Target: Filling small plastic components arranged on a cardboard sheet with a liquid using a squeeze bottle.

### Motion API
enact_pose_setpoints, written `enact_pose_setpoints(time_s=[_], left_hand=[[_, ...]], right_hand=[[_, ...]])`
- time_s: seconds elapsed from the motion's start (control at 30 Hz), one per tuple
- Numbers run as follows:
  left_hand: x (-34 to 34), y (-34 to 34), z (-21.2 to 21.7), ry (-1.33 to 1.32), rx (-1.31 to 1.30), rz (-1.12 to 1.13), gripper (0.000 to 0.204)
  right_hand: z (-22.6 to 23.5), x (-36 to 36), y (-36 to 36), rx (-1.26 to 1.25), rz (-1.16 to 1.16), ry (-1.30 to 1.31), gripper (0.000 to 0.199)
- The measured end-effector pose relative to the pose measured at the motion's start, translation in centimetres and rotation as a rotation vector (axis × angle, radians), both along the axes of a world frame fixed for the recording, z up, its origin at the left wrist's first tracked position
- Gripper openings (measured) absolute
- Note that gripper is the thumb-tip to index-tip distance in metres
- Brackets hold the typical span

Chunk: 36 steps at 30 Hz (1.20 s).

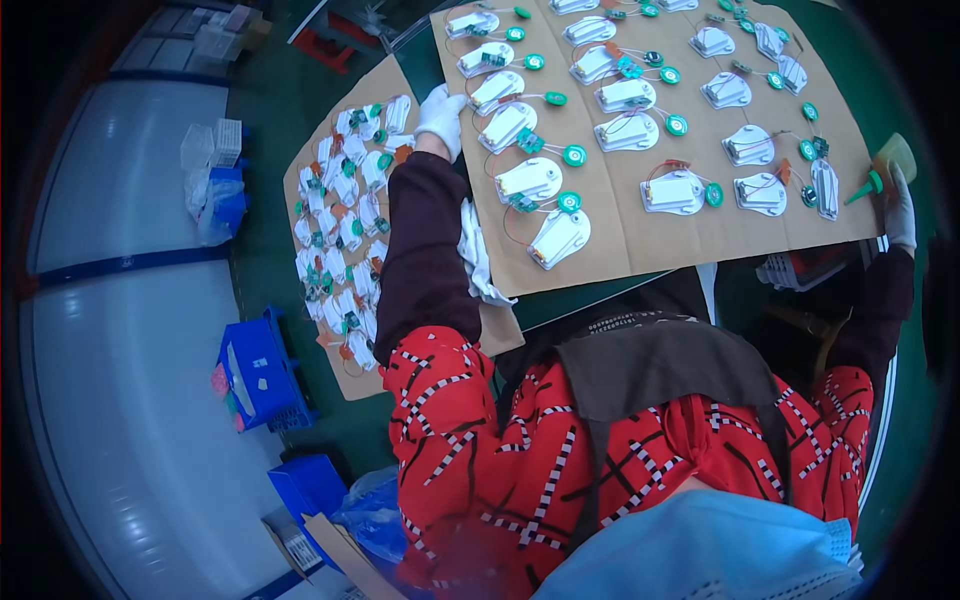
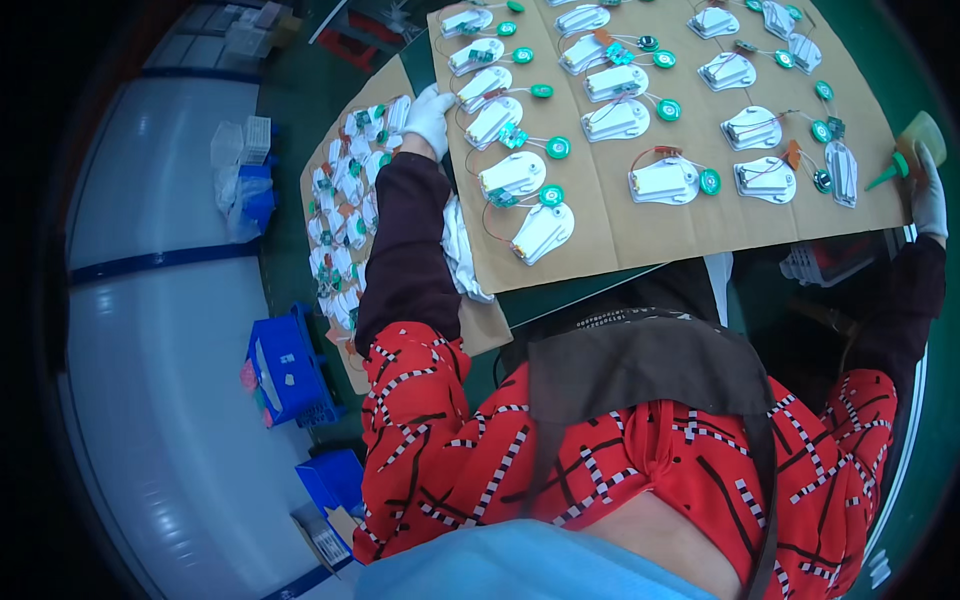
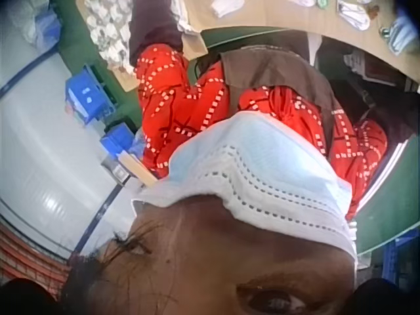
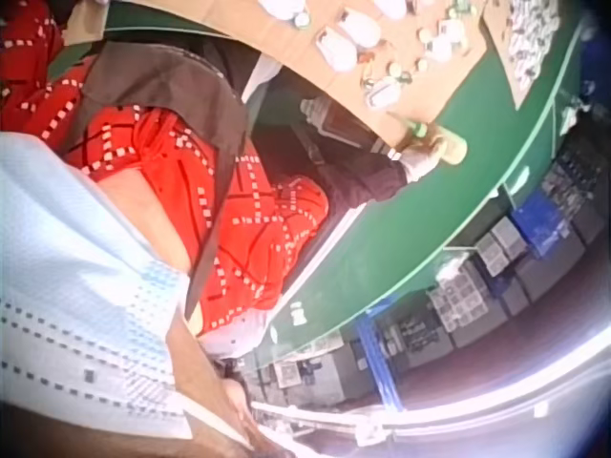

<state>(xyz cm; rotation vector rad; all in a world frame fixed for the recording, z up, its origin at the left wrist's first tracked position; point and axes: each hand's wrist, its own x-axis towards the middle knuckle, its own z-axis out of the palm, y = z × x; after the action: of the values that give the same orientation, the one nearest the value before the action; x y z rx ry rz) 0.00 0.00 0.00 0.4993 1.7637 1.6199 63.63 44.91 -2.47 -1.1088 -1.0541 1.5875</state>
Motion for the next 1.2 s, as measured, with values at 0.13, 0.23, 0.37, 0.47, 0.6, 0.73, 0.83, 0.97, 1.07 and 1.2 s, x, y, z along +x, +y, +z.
enact_pose_setpoints(time_s=[0.13, 0.23, 0.37, 0.47, 0.6, 0.73, 0.83, 0.97, 1.07, 1.2], left_hand=[[1.4, -3.0, 0.9, 0.075, 0.122, 0.134, 0.026], [6.2, -3.8, 3.5, 0.128, 0.093, 0.354, 0.027], [6.6, -7.1, 0.4, 0.161, 0.212, 0.316, 0.028], [7.9, -6.9, 1.6, 0.135, 0.218, 0.385, 0.028], [7.2, -7.0, 1.6, 0.174, 0.130, 0.382, 0.027], [8.0, -4.6, 3.2, 0.280, -0.075, 0.365, 0.025], [7.2, -4.8, 3.7, 0.630, -0.419, 0.291, 0.024], [9.8, -2.0, 5.8, 0.790, -0.540, 0.248, 0.027], [8.6, -3.9, 6.1, 0.807, -0.507, 0.272, 0.027], [8.3, -2.6, 6.1, 0.687, -0.485, 0.228, 0.028]], right_hand=[[3.0, -2.8, 2.0, 0.113, 0.041, -0.008, 0.041], [5.8, -5.5, 3.1, 0.143, 0.044, -0.014, 0.040], [10.6, -11.3, 2.7, 0.129, 0.040, 0.011, 0.039], [9.5, -11.6, 4.2, 0.142, 0.074, 0.033, 0.040], [8.2, -11.6, 6.4, 0.193, 0.174, 0.058, 0.040], [7.3, -9.7, 8.4, 0.195, 0.184, 0.101, 0.040], [4.7, -9.5, 10.4, 0.261, 0.203, 0.055, 0.041], [3.0, -8.4, 10.3, 0.228, 0.096, 0.124, 0.040], [4.7, -12.3, 8.1, 0.204, 0.146, 0.124, 0.037], [5.8, -11.3, 8.0, 0.221, 0.175, 0.142, 0.037]])
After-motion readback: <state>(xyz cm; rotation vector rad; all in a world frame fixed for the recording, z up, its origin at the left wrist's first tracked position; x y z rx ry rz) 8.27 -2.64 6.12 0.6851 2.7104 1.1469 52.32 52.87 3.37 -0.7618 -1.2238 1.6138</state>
